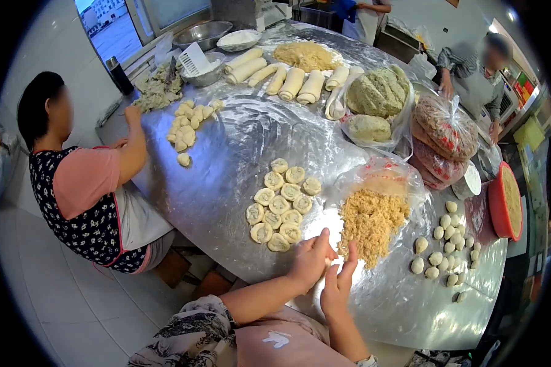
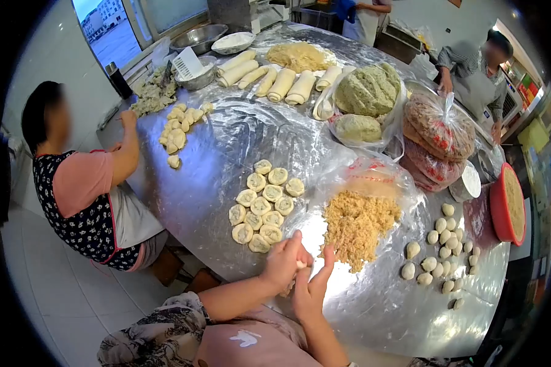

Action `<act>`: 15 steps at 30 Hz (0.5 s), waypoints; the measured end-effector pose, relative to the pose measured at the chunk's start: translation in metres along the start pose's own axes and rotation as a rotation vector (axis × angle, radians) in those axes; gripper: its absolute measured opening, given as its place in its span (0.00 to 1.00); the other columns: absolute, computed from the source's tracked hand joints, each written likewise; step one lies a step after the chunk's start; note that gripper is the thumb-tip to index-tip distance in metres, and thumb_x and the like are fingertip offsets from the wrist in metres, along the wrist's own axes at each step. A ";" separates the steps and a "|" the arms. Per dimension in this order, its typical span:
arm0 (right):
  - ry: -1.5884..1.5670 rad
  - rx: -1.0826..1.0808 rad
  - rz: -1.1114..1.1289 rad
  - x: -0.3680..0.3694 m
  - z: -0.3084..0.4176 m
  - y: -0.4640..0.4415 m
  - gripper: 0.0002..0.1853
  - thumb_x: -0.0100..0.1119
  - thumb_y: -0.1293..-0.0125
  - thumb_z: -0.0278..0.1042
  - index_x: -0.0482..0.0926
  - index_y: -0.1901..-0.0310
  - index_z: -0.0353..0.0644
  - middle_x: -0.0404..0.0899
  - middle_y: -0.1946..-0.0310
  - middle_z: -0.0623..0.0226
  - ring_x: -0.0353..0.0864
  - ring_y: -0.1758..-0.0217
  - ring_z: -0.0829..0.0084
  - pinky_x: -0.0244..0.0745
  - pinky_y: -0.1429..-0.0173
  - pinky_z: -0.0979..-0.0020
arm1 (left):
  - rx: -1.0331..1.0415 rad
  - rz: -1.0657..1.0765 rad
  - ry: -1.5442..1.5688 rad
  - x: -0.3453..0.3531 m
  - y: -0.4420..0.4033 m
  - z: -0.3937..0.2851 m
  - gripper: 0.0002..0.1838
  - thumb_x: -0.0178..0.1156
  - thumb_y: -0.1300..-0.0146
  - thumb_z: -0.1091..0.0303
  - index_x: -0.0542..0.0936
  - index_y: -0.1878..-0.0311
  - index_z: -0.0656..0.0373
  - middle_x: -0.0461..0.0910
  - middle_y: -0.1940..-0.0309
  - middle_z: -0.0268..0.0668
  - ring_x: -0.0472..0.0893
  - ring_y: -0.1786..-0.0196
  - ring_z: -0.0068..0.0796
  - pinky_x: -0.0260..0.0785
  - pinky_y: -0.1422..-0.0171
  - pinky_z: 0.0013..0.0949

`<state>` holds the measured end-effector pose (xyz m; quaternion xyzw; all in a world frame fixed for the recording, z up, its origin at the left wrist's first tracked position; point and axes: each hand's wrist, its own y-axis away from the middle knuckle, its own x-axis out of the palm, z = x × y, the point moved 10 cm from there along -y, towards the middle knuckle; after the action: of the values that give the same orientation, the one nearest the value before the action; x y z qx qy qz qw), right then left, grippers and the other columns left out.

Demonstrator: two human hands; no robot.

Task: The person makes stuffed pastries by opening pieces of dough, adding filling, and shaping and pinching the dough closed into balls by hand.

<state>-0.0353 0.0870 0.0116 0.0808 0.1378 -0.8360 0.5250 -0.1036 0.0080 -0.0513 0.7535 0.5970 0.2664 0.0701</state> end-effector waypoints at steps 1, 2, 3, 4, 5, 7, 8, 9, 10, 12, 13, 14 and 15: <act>-0.090 0.148 0.023 0.005 0.000 0.001 0.25 0.43 0.28 0.38 0.55 0.35 0.34 0.62 0.38 0.50 0.67 0.40 0.67 0.60 0.35 0.67 | 0.017 0.017 0.013 -0.001 -0.001 -0.005 0.29 0.40 0.27 0.47 0.78 0.69 0.63 0.80 0.72 0.41 0.76 0.69 0.25 0.69 0.62 0.29; -0.128 0.151 0.019 0.007 -0.005 0.002 0.23 0.43 0.27 0.39 0.57 0.37 0.33 0.64 0.41 0.52 0.68 0.43 0.69 0.62 0.38 0.68 | 0.134 0.060 -0.055 0.002 0.000 -0.013 0.29 0.39 0.27 0.46 0.78 0.66 0.62 0.80 0.66 0.43 0.77 0.66 0.26 0.70 0.61 0.29; -0.164 0.152 0.012 0.010 -0.014 0.004 0.22 0.42 0.27 0.39 0.59 0.38 0.33 0.67 0.44 0.54 0.70 0.47 0.70 0.64 0.41 0.69 | 0.252 0.105 -0.123 0.008 0.003 -0.021 0.29 0.38 0.27 0.45 0.79 0.62 0.62 0.80 0.60 0.45 0.77 0.63 0.27 0.70 0.60 0.29; -0.201 0.153 0.007 0.011 -0.019 0.005 0.21 0.42 0.27 0.39 0.61 0.40 0.33 0.70 0.47 0.56 0.71 0.50 0.72 0.67 0.44 0.70 | 0.285 0.207 -0.112 0.015 0.006 -0.026 0.28 0.37 0.27 0.44 0.76 0.54 0.61 0.76 0.52 0.44 0.77 0.60 0.26 0.70 0.60 0.27; -0.112 0.233 -0.045 -0.001 -0.025 0.006 0.20 0.40 0.26 0.43 0.65 0.44 0.33 0.73 0.51 0.59 0.71 0.49 0.72 0.67 0.44 0.70 | 0.314 0.311 -0.097 0.023 0.012 -0.033 0.28 0.37 0.28 0.43 0.73 0.47 0.59 0.72 0.44 0.43 0.77 0.58 0.25 0.70 0.61 0.25; -0.439 0.260 -0.007 -0.002 -0.035 0.003 0.24 0.34 0.24 0.48 0.68 0.47 0.33 0.75 0.57 0.62 0.74 0.55 0.74 0.69 0.51 0.72 | 0.272 0.478 0.068 0.034 0.023 -0.041 0.31 0.37 0.28 0.42 0.67 0.36 0.57 0.66 0.35 0.42 0.76 0.55 0.22 0.70 0.62 0.21; -0.548 0.308 0.051 0.001 -0.033 0.004 0.25 0.31 0.24 0.50 0.69 0.48 0.33 0.75 0.59 0.63 0.74 0.58 0.75 0.70 0.53 0.73 | 0.205 0.539 0.215 0.037 0.025 -0.042 0.32 0.37 0.28 0.42 0.64 0.33 0.57 0.64 0.33 0.41 0.76 0.55 0.20 0.69 0.64 0.20; -0.585 0.372 0.145 0.010 -0.030 0.007 0.28 0.28 0.24 0.53 0.69 0.48 0.33 0.76 0.63 0.65 0.74 0.62 0.76 0.70 0.56 0.74 | 0.186 0.629 0.143 0.042 0.030 -0.044 0.33 0.40 0.29 0.43 0.58 0.29 0.56 0.61 0.31 0.41 0.76 0.59 0.16 0.67 0.67 0.17; -0.644 0.436 0.205 0.019 -0.035 0.013 0.31 0.26 0.25 0.56 0.70 0.49 0.33 0.77 0.63 0.64 0.75 0.62 0.75 0.69 0.57 0.75 | 0.231 0.638 0.103 0.042 0.028 -0.041 0.28 0.41 0.28 0.46 0.64 0.36 0.58 0.67 0.37 0.42 0.77 0.57 0.20 0.69 0.62 0.21; -0.507 0.443 0.083 0.013 -0.044 0.018 0.31 0.28 0.25 0.57 0.70 0.48 0.33 0.77 0.62 0.63 0.75 0.61 0.75 0.70 0.58 0.74 | 0.303 0.660 0.032 0.046 0.027 -0.027 0.23 0.42 0.26 0.53 0.77 0.48 0.62 0.78 0.48 0.44 0.80 0.54 0.28 0.72 0.51 0.28; -0.392 0.363 0.095 0.011 -0.038 0.017 0.30 0.30 0.26 0.56 0.69 0.47 0.33 0.78 0.61 0.63 0.76 0.61 0.75 0.70 0.58 0.74 | 0.226 0.567 0.023 0.039 0.021 -0.019 0.23 0.41 0.26 0.53 0.79 0.55 0.63 0.80 0.53 0.43 0.79 0.51 0.30 0.71 0.47 0.31; -0.281 0.285 0.110 0.012 -0.030 0.016 0.29 0.32 0.26 0.55 0.68 0.46 0.34 0.78 0.61 0.62 0.76 0.60 0.75 0.70 0.59 0.74 | 0.147 0.471 0.011 0.031 0.016 -0.014 0.25 0.41 0.26 0.53 0.81 0.61 0.64 0.82 0.58 0.42 0.79 0.48 0.32 0.70 0.43 0.33; -0.197 0.168 0.067 0.009 -0.013 0.010 0.26 0.35 0.27 0.52 0.67 0.47 0.35 0.77 0.63 0.63 0.76 0.65 0.76 0.70 0.61 0.76 | 0.132 0.378 -0.032 0.024 0.015 -0.012 0.24 0.40 0.26 0.52 0.78 0.50 0.64 0.81 0.60 0.38 0.79 0.50 0.30 0.70 0.43 0.32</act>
<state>-0.0302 0.0792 -0.0044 0.0465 0.0122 -0.8304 0.5552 -0.0935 0.0240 -0.0268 0.8593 0.4598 0.2231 -0.0215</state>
